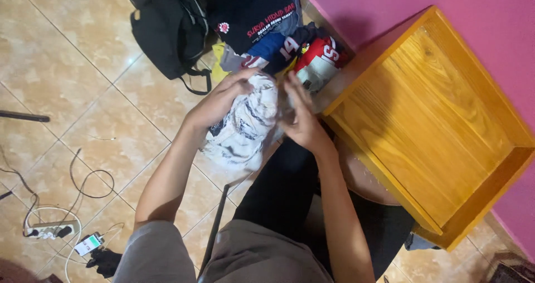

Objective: The person folds a gray button-up shirt on a low wooden tray, buttoning it and smoothing the fabric before folding it into a compact rectangle. They then pick up a white patterned shirt, lay it on the tray, and begin buttoning it.

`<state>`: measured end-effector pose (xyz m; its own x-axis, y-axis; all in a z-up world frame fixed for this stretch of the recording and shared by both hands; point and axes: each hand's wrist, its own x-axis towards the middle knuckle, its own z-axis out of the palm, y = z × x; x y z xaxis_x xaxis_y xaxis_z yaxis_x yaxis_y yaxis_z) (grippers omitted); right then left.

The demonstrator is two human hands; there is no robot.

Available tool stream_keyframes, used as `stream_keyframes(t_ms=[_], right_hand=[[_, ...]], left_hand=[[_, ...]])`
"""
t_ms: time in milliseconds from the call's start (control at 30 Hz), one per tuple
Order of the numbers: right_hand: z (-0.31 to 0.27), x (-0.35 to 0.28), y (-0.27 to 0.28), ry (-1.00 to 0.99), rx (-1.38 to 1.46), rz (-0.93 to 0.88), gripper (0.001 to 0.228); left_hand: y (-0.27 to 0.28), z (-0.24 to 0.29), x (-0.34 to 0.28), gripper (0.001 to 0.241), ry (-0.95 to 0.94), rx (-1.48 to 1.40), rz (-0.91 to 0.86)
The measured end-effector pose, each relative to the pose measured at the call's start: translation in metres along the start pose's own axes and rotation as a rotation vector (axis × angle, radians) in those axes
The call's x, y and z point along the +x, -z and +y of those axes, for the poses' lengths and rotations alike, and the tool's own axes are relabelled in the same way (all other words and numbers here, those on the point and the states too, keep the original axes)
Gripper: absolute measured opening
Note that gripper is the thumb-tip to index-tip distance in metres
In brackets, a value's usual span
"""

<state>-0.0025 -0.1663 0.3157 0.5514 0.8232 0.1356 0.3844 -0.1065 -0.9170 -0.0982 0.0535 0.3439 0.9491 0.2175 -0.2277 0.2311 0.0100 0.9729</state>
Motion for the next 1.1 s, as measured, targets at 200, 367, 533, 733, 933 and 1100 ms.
stream_keyframes(t_ms=[200,367,533,733,933,1100], right_hand=[[0.006,-0.033,-0.013,-0.209,0.243,-0.061,0.057],[-0.115,-0.084,0.073,-0.155,0.141,0.36,0.034],[-0.206,-0.172,0.145,-0.214,-0.26,0.4,0.036],[-0.301,-0.245,0.194,-0.024,-0.77,0.444,0.032],[-0.32,-0.25,0.221,-0.122,-0.624,0.568,0.077],[-0.244,-0.195,0.225,-0.093,-0.228,0.381,0.078]], left_hand=[[0.0,0.115,-0.038,0.027,-0.334,0.073,-0.24],[-0.003,0.179,-0.07,0.035,-0.447,0.228,-0.257],[-0.06,0.199,-0.082,0.031,-0.48,0.268,-0.237],[-0.129,0.223,-0.067,0.024,-0.753,0.431,-0.158],[-0.189,0.243,-0.048,0.016,-0.977,0.349,-0.443],[-0.242,0.218,-0.03,0.018,-0.968,0.546,-0.545]])
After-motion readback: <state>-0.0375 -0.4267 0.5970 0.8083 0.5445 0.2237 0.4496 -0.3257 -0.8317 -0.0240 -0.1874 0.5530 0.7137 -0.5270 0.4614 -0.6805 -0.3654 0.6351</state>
